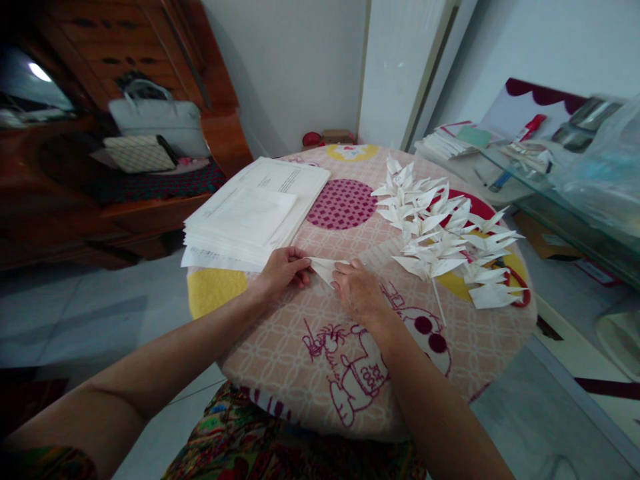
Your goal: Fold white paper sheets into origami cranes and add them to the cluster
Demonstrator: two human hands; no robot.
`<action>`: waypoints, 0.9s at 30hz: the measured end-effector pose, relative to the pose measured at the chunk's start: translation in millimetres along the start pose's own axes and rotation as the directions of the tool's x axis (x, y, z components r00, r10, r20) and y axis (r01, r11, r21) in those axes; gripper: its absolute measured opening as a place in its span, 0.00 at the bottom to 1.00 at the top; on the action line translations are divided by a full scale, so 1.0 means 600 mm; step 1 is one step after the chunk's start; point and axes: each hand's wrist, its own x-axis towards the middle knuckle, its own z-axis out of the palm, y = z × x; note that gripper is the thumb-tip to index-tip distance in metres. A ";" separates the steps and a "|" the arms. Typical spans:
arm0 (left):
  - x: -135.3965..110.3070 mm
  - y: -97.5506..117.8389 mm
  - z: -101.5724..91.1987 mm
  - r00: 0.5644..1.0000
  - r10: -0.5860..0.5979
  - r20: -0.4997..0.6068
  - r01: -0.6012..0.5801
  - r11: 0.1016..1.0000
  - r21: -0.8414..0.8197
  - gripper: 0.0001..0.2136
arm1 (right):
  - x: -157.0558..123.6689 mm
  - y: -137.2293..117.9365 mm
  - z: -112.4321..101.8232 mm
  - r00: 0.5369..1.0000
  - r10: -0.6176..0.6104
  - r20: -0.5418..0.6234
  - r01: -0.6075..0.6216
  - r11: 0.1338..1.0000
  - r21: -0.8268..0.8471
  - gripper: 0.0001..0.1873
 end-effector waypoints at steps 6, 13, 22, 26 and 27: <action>-0.003 -0.007 0.003 0.999 0.044 -0.017 -0.044 0.999 -0.009 0.04 | 0.000 -0.001 -0.001 1.000 0.008 0.000 -0.008 1.000 0.009 0.11; -0.003 -0.011 -0.001 0.999 0.033 -0.036 -0.035 0.999 -0.041 0.04 | -0.001 -0.001 -0.002 1.000 0.006 0.003 -0.006 1.000 0.003 0.11; 0.012 0.010 -0.025 0.998 -0.020 0.057 0.009 0.982 0.187 0.15 | -0.002 0.002 0.004 1.000 -0.011 -0.013 0.011 1.000 -0.007 0.12; 0.021 0.015 -0.028 0.996 -0.022 0.087 -0.008 0.945 0.326 0.15 | -0.003 0.005 0.007 0.999 -0.025 -0.024 0.025 1.000 -0.005 0.12; 0.023 0.016 -0.028 0.995 -0.029 0.096 -0.005 0.944 0.331 0.14 | -0.003 0.006 0.008 0.999 -0.025 -0.023 0.025 1.000 -0.007 0.12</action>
